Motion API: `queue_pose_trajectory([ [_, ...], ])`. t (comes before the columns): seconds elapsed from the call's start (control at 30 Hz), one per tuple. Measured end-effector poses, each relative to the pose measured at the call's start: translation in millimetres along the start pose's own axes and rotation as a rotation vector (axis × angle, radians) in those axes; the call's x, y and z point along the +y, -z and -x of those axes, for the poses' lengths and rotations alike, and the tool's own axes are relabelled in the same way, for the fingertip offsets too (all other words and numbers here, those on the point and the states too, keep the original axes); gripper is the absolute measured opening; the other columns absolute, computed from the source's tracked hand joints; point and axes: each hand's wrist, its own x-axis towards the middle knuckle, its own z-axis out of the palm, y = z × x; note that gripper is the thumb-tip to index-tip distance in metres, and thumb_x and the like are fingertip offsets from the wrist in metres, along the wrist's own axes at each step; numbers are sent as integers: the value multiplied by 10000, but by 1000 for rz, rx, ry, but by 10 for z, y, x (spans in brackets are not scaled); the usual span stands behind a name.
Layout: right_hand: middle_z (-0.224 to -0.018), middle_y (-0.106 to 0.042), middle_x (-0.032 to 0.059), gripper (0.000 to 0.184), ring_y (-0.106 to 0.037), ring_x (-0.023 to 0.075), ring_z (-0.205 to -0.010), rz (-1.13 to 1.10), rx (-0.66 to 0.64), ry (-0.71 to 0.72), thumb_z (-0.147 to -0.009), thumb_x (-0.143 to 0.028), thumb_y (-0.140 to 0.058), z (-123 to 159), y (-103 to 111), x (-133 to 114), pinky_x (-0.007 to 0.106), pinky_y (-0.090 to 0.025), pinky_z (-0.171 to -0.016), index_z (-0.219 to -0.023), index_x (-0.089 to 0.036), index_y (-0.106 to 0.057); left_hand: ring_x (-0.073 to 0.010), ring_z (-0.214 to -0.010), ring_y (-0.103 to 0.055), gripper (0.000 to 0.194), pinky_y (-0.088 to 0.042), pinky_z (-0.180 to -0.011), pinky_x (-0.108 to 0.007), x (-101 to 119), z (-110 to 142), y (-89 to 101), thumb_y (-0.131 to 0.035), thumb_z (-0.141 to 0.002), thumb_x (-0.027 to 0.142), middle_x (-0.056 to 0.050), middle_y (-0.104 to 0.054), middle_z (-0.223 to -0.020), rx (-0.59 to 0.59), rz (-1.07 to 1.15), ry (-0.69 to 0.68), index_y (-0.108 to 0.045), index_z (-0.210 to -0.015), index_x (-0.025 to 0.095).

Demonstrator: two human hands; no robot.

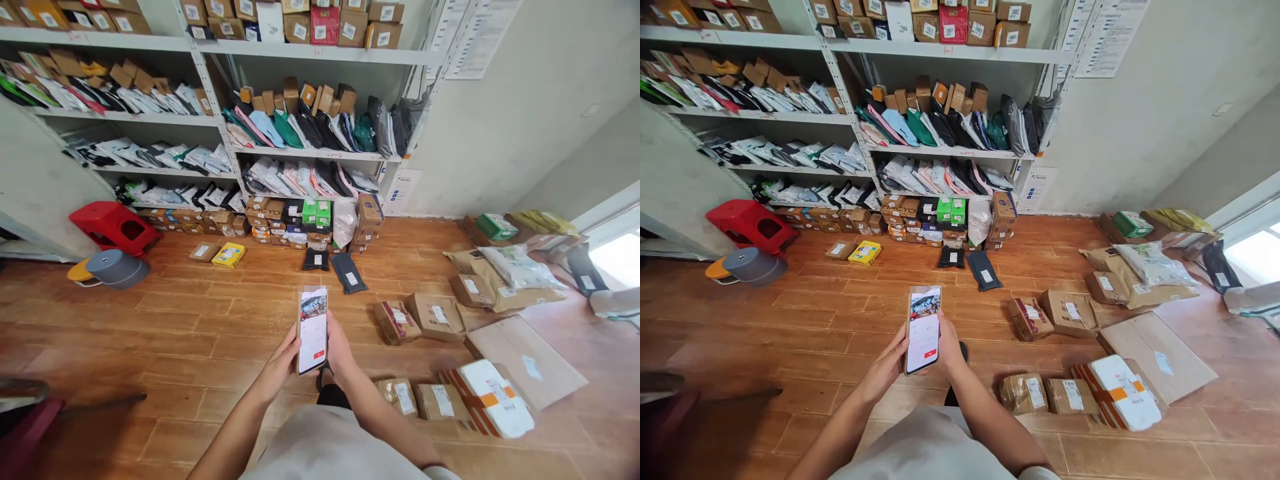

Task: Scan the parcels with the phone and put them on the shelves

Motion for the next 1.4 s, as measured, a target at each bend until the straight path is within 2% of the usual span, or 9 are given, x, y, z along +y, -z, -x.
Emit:
queue_pose_trajectory([
  [0.27, -722, -722, 53, 661, -648, 238, -654, -54, -49, -42, -702, -815, -635, -1591, 263, -759, 336, -505, -645, -806, -168, -719, -398, -1322, -457, 896, -578, -812, -459, 550, -1672, -107, -674, -817, 574, -85, -322, -1578, 98, 49, 11, -196, -1553, 389],
  [0.5, -856, -746, 60, 684, -675, 247, -771, -166, -54, -64, -577, -808, -750, -2577, 210, -1000, 357, -524, -746, -875, -195, -705, -348, -1389, -390, 938, -581, -757, -364, 963, -2676, 104, -680, -824, 521, -64, -380, -1551, 206, 195, 26, -135, -1569, 355],
  [0.73, -926, -763, 78, 617, -698, 282, -818, -298, -148, -171, -719, -769, -657, -3750, -12, -1183, 405, -540, -806, -946, -203, -751, -363, -1186, -576, 793, -569, -503, -321, 1577, -3753, 742, -567, -863, 593, -89, -455, -1483, 155, 12, 116, -235, -1549, 375],
  [0.83, -814, -753, 68, 605, -691, 289, -716, -329, -156, -134, -735, -784, -632, -4458, -113, -1370, 437, -548, -770, -884, -210, -749, -307, -919, -675, 749, -560, -486, -309, 2099, -4390, 1124, -548, -860, 634, -141, -647, -1138, 41, -172, 106, -383, -1507, 294],
  [0.9, -835, -753, 53, 594, -696, 302, -746, -345, -134, -74, -717, -792, -649, -4926, -169, -1554, 460, -548, -788, -911, -238, -742, -254, -753, -676, 731, -558, -501, -304, 2501, -4865, 1393, -540, -844, 677, -97, -641, -862, -44, -253, 92, -496, -1441, 257],
  [1.07, -1125, -720, 115, 593, -657, 387, -1054, -451, -55, -34, -739, -773, -639, -5818, -191, -2120, 569, -504, -891, -1054, -277, -719, -212, -742, -637, 640, -526, -494, -262, 3559, -6100, 1991, -607, -813, 654, -55, -611, -803, -64, -365, 52, -608, -1316, 257],
  [1.23, -1354, -583, 194, 772, -542, 449, -1226, -663, 99, 9, -715, -833, -589, -6238, 47, -2636, 682, -433, -936, -1252, -280, -628, -194, -787, -613, 637, -549, -621, -297, 4386, -7269, 2436, -735, -723, 567, -44, -629, -799, 150, -336, 16, -631, -1226, 190],
  [1.33, -1417, -505, 249, 960, -515, 504, -1229, -651, 174, 34, -671, -889, -553, -6450, 358, -2888, 754, -430, -843, -1423, -301, -459, -171, -819, -616, 680, -542, -711, -290, 4657, -7899, 2640, -728, -711, 561, -31, -623, -839, 223, -322, -66, -589, -1267, 194],
  [1.4, -1462, -449, 260, 991, -515, 518, -1219, -591, 207, 51, -671, -866, -579, -6641, 602, -3028, 722, -483, -744, -1474, -325, -372, -180, -837, -622, 714, -540, -714, -298, 4792, -8260, 2722, -728, -685, 558, -40, -617, -860, 277, -339, -130, -572, -1269, 179],
])
